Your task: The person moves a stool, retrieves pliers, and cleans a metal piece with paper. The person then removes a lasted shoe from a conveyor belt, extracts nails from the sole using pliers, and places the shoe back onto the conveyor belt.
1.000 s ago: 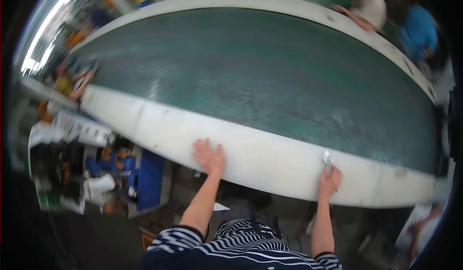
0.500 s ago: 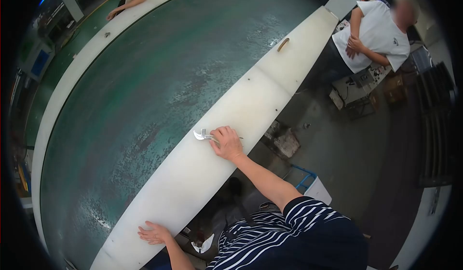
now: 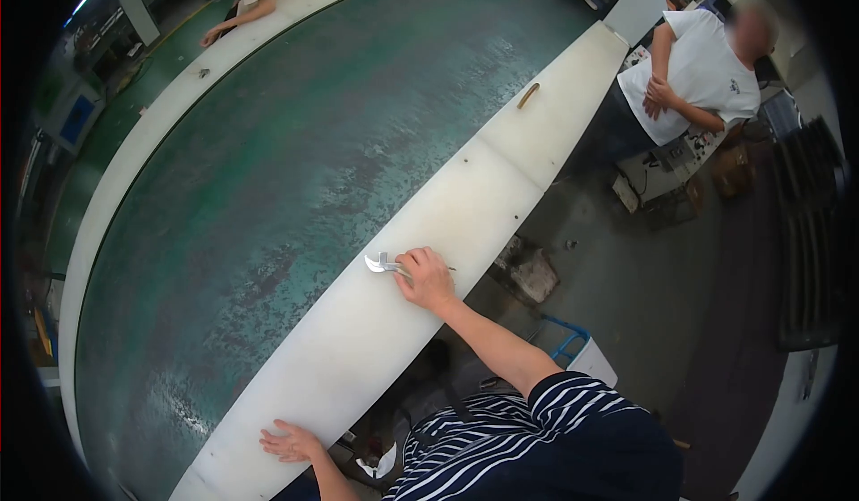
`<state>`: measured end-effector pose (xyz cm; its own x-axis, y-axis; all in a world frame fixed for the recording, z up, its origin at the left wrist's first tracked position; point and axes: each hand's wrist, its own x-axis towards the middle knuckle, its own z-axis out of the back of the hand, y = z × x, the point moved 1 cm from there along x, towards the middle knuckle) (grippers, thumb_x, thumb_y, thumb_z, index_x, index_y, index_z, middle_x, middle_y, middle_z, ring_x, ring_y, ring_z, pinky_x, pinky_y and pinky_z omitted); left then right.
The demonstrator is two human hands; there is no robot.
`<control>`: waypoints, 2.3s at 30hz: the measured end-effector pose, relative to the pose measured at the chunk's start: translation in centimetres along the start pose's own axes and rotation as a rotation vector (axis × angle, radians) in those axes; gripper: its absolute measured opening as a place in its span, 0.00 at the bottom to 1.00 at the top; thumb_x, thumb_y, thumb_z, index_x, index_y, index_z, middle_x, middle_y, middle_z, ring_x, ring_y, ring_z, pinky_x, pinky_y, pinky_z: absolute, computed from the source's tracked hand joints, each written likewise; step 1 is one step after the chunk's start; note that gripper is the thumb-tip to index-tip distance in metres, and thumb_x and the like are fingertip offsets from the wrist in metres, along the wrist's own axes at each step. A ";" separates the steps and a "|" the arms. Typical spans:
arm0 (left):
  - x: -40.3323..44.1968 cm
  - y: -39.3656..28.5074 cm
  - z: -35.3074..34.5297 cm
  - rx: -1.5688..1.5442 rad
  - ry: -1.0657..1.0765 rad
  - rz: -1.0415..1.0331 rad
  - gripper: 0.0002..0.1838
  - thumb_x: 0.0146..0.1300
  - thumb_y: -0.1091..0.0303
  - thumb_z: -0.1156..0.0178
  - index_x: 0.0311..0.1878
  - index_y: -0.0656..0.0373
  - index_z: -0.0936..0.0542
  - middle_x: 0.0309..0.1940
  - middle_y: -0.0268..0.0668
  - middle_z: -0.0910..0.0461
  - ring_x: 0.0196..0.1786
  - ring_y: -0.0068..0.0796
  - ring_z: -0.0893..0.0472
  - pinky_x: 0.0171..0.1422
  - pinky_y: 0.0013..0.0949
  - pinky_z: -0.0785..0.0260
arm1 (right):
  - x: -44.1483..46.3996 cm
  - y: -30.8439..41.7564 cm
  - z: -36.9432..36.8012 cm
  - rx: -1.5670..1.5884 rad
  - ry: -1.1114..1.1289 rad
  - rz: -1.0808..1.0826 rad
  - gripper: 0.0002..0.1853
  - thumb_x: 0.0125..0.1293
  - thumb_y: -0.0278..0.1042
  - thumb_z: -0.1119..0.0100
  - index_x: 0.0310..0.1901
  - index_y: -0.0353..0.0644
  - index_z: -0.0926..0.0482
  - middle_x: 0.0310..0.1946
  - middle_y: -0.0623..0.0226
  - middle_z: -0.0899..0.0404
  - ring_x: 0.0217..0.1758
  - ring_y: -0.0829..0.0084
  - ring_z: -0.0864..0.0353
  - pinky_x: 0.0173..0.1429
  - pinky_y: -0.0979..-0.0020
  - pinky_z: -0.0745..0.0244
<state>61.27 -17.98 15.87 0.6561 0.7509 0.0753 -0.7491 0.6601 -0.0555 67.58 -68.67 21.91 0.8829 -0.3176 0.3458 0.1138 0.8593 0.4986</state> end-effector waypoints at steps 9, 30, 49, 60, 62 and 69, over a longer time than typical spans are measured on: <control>-0.6 -0.6 0.4 -0.012 -0.014 -0.010 0.37 0.78 0.34 0.57 0.79 0.48 0.36 0.84 0.41 0.46 0.87 0.44 0.53 0.85 0.66 0.65 | 0.3 -0.2 -0.4 -0.030 0.019 0.012 0.14 0.60 0.39 0.30 0.47 0.49 0.18 0.43 0.67 0.22 0.50 0.62 0.22 0.53 0.59 0.26; -1.3 -2.1 1.4 -0.042 -0.018 -0.015 0.34 0.78 0.42 0.50 0.78 0.52 0.35 0.83 0.43 0.44 0.87 0.45 0.52 0.85 0.64 0.62 | 0.6 -0.2 -0.7 -0.086 0.050 0.019 0.16 0.59 0.38 0.30 0.48 0.49 0.19 0.45 0.65 0.22 0.52 0.59 0.23 0.54 0.56 0.27; -1.5 -2.0 1.3 -0.139 -0.100 -0.065 0.34 0.77 0.42 0.48 0.77 0.54 0.33 0.82 0.47 0.42 0.86 0.50 0.51 0.85 0.66 0.61 | 0.2 -0.6 -1.3 -0.035 0.003 0.069 0.14 0.61 0.36 0.33 0.48 0.45 0.18 0.45 0.60 0.20 0.51 0.53 0.22 0.54 0.52 0.26; -0.1 -0.5 -1.5 -0.083 -0.115 -0.078 0.38 0.74 0.30 0.53 0.76 0.45 0.31 0.80 0.38 0.38 0.85 0.42 0.46 0.83 0.66 0.57 | -7.2 0.3 3.4 0.257 -0.099 -0.062 0.20 0.60 0.31 0.32 0.55 0.44 0.20 0.51 0.62 0.20 0.56 0.55 0.21 0.58 0.56 0.25; 0.7 -0.2 -2.0 -0.073 -0.145 -0.091 0.38 0.73 0.29 0.52 0.75 0.45 0.29 0.78 0.37 0.35 0.83 0.40 0.43 0.81 0.65 0.54 | -13.3 -0.1 5.8 0.342 -0.043 -0.242 0.16 0.62 0.30 0.34 0.53 0.45 0.19 0.45 0.61 0.19 0.49 0.56 0.18 0.52 0.57 0.22; 2.2 0.3 -3.5 -0.085 -0.176 -0.106 0.40 0.70 0.28 0.50 0.73 0.47 0.27 0.75 0.37 0.31 0.81 0.42 0.41 0.78 0.69 0.54 | -46.7 -11.2 14.2 0.122 0.573 -1.090 0.17 0.65 0.40 0.37 0.54 0.47 0.17 0.51 0.55 0.12 0.56 0.51 0.14 0.60 0.54 0.20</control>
<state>62.85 -16.07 12.53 0.6992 0.6669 0.2577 -0.6615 0.7402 -0.1207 18.59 -69.12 11.47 0.4292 -0.5962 -0.6785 0.8983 0.2032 0.3897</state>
